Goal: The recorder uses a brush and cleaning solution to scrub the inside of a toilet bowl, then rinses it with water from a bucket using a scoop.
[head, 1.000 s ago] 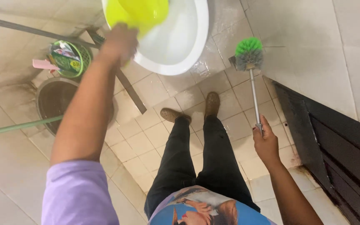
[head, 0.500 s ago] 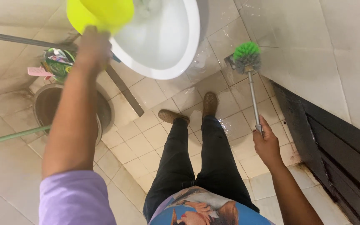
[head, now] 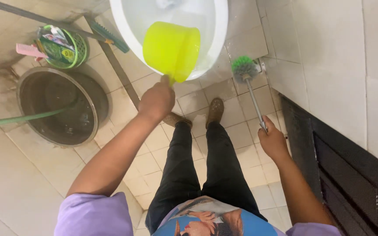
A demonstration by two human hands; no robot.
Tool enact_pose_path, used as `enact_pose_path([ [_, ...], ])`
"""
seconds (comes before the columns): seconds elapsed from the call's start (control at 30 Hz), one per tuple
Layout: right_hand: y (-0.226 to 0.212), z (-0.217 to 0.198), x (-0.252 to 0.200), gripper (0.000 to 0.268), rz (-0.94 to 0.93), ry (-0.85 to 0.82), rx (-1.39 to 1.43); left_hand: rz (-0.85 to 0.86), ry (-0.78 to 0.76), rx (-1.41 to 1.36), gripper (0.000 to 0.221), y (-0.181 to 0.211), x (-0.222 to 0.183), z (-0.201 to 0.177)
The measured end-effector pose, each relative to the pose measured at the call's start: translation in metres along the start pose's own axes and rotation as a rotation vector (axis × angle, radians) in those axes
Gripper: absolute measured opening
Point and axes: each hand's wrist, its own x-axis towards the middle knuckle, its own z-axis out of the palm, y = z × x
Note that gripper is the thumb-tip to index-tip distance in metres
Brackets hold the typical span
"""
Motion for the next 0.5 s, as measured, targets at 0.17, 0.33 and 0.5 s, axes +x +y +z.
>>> enact_pose_path([
  [0.17,-0.026,-0.022,0.039,0.064,0.021,-0.015,-0.023,0.079,0.068,0.236,0.041,-0.021,0.009,0.029],
  [0.33,-0.003,-0.028,0.169,0.05,-0.224,0.026,-0.247,0.027,0.24,0.526,0.052,-0.039,0.016,0.03],
  [0.5,-0.076,-0.051,0.344,0.03,-0.375,-0.04,-0.555,-0.041,0.285,0.329,0.058,-0.057,0.008,0.034],
])
